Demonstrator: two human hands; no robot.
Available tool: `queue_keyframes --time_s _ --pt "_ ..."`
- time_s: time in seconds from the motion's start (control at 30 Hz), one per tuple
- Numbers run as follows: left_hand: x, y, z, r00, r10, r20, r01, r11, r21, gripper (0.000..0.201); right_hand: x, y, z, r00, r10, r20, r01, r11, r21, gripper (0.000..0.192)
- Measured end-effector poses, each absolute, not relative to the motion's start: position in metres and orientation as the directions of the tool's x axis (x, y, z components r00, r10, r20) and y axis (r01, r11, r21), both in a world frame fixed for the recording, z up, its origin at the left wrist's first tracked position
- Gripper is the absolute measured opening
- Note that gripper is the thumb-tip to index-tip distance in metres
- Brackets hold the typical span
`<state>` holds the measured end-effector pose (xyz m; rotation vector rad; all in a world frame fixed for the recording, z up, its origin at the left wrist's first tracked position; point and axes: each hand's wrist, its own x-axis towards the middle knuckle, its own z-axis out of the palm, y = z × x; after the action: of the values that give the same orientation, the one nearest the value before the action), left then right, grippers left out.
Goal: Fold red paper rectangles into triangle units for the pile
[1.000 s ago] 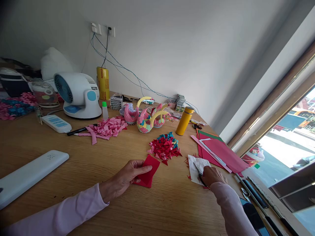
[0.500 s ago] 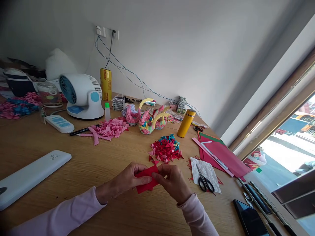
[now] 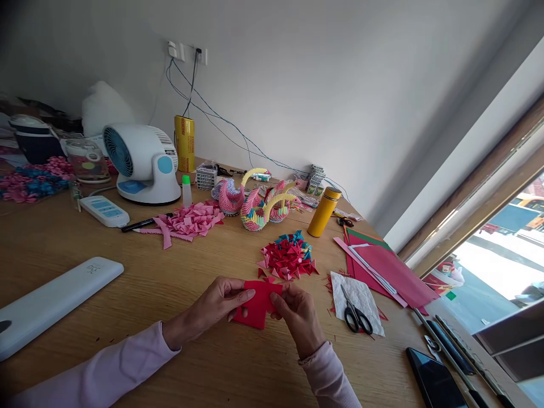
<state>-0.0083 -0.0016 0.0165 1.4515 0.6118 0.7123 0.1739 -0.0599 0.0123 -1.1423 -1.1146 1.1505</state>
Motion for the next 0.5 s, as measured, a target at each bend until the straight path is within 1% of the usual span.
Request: queue_keyframes --time_s 0.13,0.23,0.37,0.5 --pt "-0.0109 0.0015 0.0153 0.675 0.736 0.060 -0.114 0.023 0.993 0.033 0.1715 -0.0628 0.0147 0.098 0.993 0.069 -0.227 0.090 -0.970 0.023" --pt "-0.0111 0.0031 0.0139 0.652 0.754 0.077 -0.170 0.047 0.984 0.031 0.1687 -0.0644 0.0168 0.101 0.993 0.054 -0.285 0.081 -0.955 0.021" --pt "-0.0109 0.0014 0.0151 0.652 0.758 0.025 -0.203 0.142 0.969 0.023 0.1680 -0.0651 0.0170 0.102 0.992 0.071 -0.257 0.096 -0.962 0.020" --pt "-0.0109 -0.0008 0.0177 0.651 0.759 0.014 -0.223 0.173 0.959 0.021 0.1705 -0.0647 0.0159 0.070 0.988 0.139 -0.171 0.149 -0.974 0.020"
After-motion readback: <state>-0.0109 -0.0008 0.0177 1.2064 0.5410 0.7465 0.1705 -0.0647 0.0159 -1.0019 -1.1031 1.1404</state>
